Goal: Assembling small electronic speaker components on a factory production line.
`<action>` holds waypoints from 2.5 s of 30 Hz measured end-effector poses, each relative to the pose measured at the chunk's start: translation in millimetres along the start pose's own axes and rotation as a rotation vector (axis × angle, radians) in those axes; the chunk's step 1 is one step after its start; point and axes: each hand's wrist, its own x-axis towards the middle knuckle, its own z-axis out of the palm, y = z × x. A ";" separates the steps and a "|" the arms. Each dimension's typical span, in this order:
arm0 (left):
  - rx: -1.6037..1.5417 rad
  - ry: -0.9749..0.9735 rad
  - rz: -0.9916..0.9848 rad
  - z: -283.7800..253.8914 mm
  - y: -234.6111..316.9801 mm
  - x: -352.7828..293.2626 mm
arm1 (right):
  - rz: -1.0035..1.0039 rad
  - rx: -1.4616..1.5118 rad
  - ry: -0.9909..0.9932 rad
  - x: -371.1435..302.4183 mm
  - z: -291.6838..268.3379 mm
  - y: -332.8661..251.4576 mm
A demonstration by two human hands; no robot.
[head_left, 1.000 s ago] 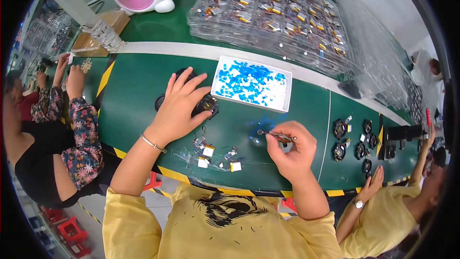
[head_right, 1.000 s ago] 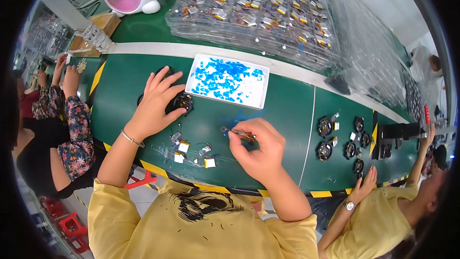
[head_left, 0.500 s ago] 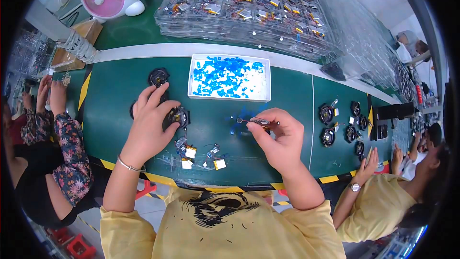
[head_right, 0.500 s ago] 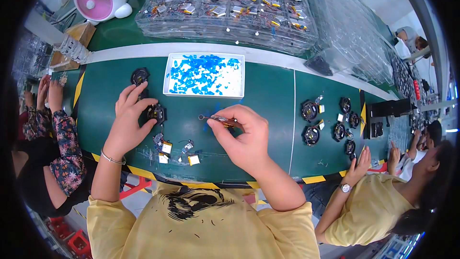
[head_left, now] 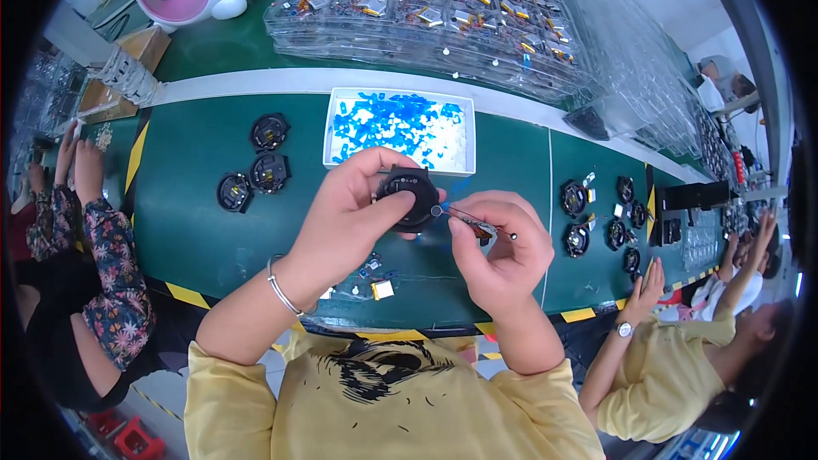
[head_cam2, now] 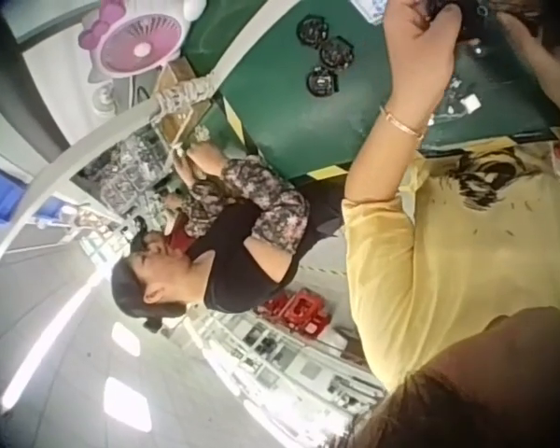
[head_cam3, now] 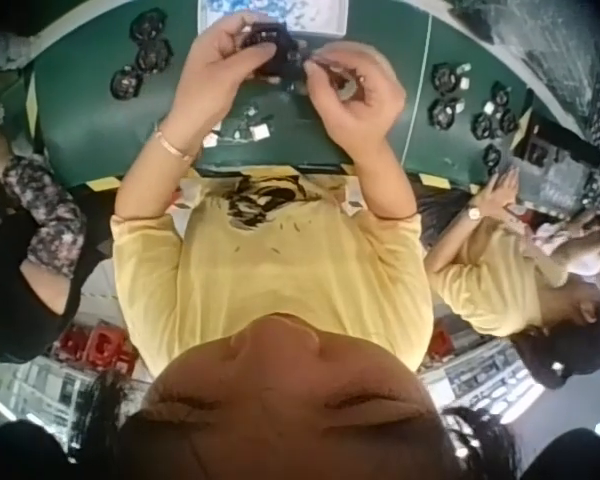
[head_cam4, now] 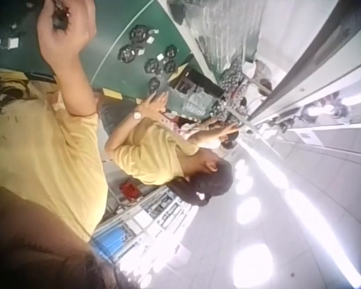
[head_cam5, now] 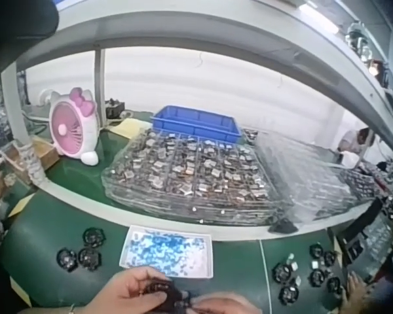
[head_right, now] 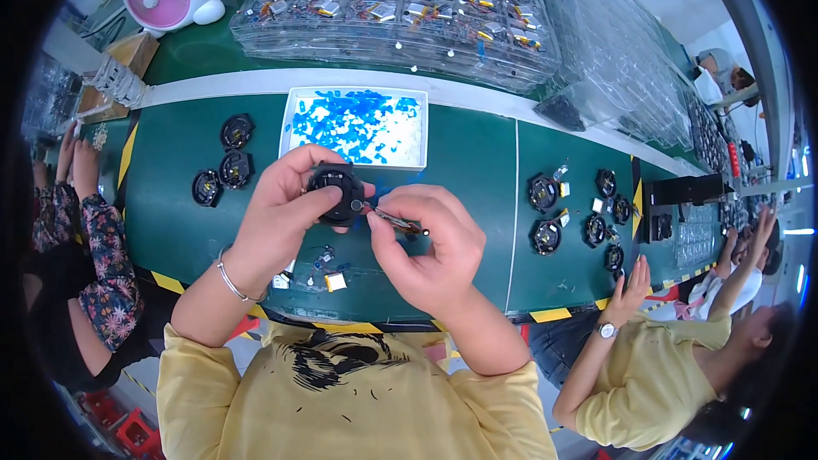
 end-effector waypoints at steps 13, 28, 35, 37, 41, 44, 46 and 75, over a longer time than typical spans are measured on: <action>0.097 0.019 0.199 7.7 -20.1 -9.9 | -0.163 -0.284 -0.077 6.0 1.7 0.3; 0.114 0.013 0.224 8.2 -17.0 -13.5 | -0.334 -0.425 -0.086 3.1 5.2 4.1; 0.216 0.084 0.136 1.0 -21.2 -5.9 | -0.088 -0.245 -0.158 1.9 8.9 3.2; 0.128 0.022 0.206 -5.2 -28.3 -0.2 | 0.443 0.151 -0.208 3.1 5.1 6.2; 0.013 0.043 0.059 -10.8 -27.2 4.9 | 0.642 0.505 -0.343 6.9 -4.3 19.9; -0.117 0.049 -0.042 -11.2 -24.9 4.5 | 0.646 0.544 -0.365 8.2 -6.3 23.5; -0.178 0.031 -0.105 -9.4 -19.6 3.6 | 0.651 0.559 -0.364 7.1 -8.0 26.6; -0.174 -0.077 -0.182 -8.2 -18.5 4.3 | 0.150 -0.209 -0.217 11.5 -13.6 14.2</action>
